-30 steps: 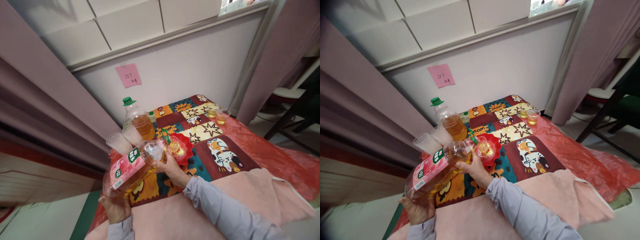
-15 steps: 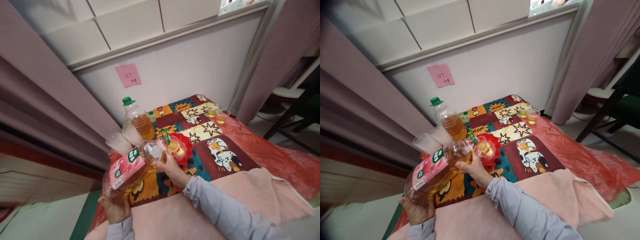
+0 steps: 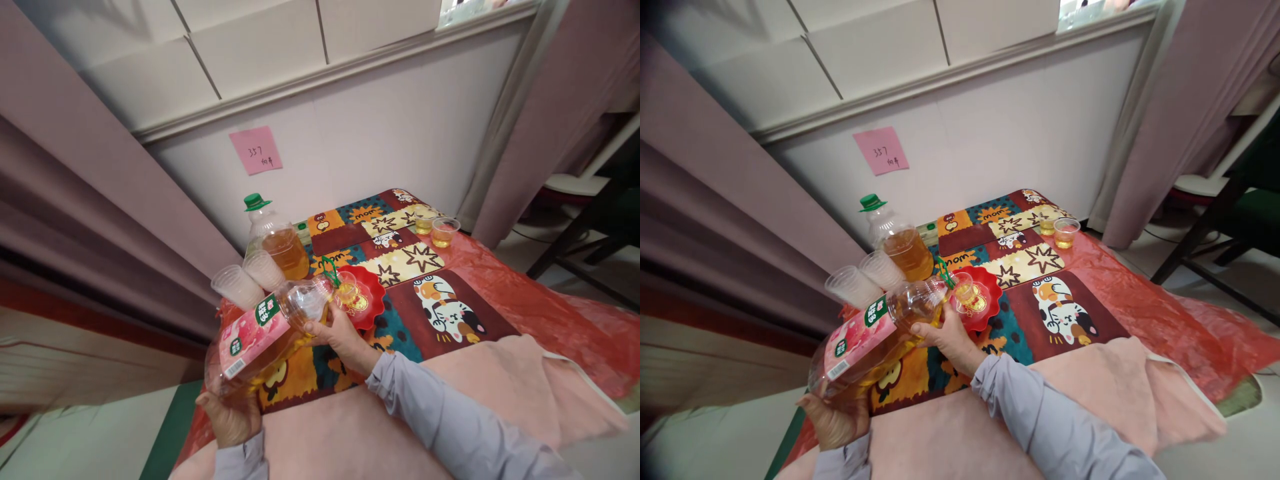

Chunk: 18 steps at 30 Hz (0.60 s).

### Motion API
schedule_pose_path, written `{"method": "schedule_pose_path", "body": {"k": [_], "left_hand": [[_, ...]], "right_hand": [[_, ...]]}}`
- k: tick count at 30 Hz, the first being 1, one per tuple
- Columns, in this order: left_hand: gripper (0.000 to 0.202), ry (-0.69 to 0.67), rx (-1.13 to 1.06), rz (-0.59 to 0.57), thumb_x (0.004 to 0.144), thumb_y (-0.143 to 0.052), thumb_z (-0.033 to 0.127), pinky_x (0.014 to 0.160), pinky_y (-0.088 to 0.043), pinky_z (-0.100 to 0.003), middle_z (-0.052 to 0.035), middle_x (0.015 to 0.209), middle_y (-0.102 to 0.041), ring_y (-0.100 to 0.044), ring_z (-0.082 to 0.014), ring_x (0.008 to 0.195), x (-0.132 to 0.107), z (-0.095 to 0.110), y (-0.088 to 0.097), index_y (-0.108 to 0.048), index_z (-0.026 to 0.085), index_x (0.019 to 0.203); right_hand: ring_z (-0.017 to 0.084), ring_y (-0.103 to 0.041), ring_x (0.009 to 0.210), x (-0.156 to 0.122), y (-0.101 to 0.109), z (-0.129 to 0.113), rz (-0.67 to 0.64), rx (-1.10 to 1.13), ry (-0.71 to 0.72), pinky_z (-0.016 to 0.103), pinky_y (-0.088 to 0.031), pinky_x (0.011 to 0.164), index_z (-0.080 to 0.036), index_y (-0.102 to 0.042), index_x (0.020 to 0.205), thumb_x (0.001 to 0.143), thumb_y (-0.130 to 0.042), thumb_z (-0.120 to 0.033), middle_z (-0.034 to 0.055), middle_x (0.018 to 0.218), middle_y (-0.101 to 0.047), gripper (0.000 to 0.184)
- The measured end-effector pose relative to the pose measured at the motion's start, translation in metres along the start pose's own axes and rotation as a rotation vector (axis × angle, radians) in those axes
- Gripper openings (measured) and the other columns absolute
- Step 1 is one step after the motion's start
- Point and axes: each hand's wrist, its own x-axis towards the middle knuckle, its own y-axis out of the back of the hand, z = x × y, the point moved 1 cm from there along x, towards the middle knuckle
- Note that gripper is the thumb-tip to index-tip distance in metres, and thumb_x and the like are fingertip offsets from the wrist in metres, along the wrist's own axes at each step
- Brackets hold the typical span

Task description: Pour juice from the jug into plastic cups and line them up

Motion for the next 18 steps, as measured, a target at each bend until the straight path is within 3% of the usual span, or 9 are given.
{"method": "schedule_pose_path", "body": {"k": [7, 13, 18], "left_hand": [[0.112, -0.02, -0.006, -0.017, 0.075, -0.061, 0.103, 0.125, -0.043, -0.073, -0.0162, 0.162, -0.065, -0.052, -0.0504, 0.155, -0.0003, -0.0001, 0.0001, -0.065, 0.025, 0.156], [0.116, -0.018, -0.008, -0.037, 0.075, -0.062, 0.103, 0.127, -0.037, -0.078, -0.0173, 0.165, -0.063, -0.048, -0.054, 0.157, 0.0003, -0.0012, 0.0024, -0.062, 0.025, 0.161], [0.111, -0.021, 0.011, -0.054, 0.08, -0.056, 0.102, 0.124, -0.045, -0.073, -0.0163, 0.167, -0.061, -0.048, -0.0524, 0.158, -0.0009, -0.0005, 0.0017, -0.061, 0.025, 0.161]], "right_hand": [[0.03, -0.087, 0.1, 0.0001, -0.0007, -0.0015, 0.001, 0.01, -0.007, 0.039, -0.075, 0.079, -0.025, -0.059, 0.139, 0.069, -0.104, -0.053, 0.0092, 0.131, -0.081, 0.088], [0.03, -0.087, 0.1, -0.0002, -0.0008, -0.0018, 0.001, 0.007, 0.002, 0.041, -0.076, 0.08, -0.025, -0.059, 0.139, 0.07, -0.104, -0.054, 0.0092, 0.131, -0.081, 0.087], [0.029, -0.087, 0.101, 0.0003, -0.0003, -0.0001, 0.0, 0.005, 0.008, 0.041, -0.075, 0.081, -0.025, -0.058, 0.142, 0.071, -0.103, -0.053, 0.0093, 0.133, -0.08, 0.088]]}}
